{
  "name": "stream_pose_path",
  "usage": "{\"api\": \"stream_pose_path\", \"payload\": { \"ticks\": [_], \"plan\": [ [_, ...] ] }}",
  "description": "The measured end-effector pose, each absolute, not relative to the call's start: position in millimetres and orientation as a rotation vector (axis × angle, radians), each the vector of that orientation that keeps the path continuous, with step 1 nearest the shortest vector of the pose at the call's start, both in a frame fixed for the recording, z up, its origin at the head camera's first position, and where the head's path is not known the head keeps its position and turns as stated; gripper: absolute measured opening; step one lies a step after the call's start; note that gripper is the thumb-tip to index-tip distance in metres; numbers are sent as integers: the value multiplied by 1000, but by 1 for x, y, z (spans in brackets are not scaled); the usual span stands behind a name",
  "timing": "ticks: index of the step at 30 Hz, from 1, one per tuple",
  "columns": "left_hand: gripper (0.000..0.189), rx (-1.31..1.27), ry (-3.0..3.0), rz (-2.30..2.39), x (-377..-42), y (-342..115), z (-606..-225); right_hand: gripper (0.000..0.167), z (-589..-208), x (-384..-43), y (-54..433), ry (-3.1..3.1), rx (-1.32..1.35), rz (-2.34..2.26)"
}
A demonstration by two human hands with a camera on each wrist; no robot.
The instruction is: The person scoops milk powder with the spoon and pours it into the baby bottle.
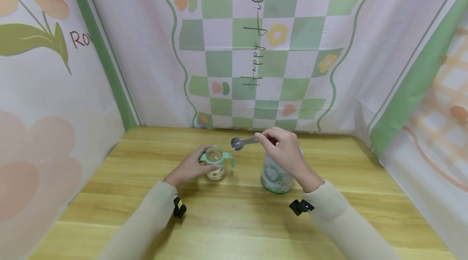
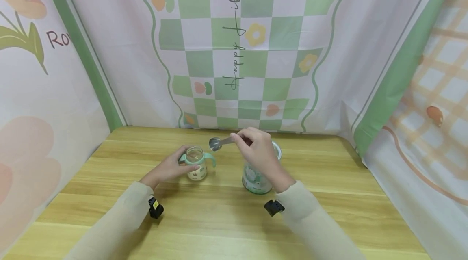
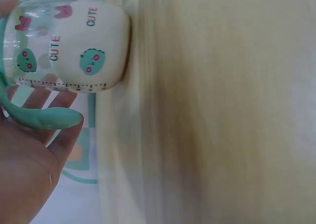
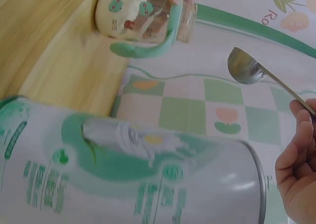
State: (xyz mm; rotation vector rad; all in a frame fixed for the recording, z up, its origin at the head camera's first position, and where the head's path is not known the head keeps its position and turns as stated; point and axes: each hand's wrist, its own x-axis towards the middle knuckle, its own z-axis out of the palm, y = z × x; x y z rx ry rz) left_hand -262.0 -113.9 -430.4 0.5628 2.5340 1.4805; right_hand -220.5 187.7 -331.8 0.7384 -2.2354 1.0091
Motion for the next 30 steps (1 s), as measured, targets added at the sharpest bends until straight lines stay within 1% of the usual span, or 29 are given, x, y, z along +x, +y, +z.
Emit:
{"api": "stream_pose_path", "payload": {
  "ticks": [11,17,21,26,30],
  "plan": [
    [80,666,2592,1461,-266,-109,-410,14,-328,-220,213,-2141,754,957],
    [73,765,2634,1436,-269,-105,-399,14,-328,-216,226,-2149,703,935],
    [69,770,2652,1433,-270,-100,-393,15,-330,-215,234,-2160,676,911],
    [69,849,2658,1428,-269,-92,-386,17,-332,-213,244,-2152,669,860],
    [68,932,2669,1425,-270,-84,-382,15,-332,-210,251,-2145,654,828]
  ]
}}
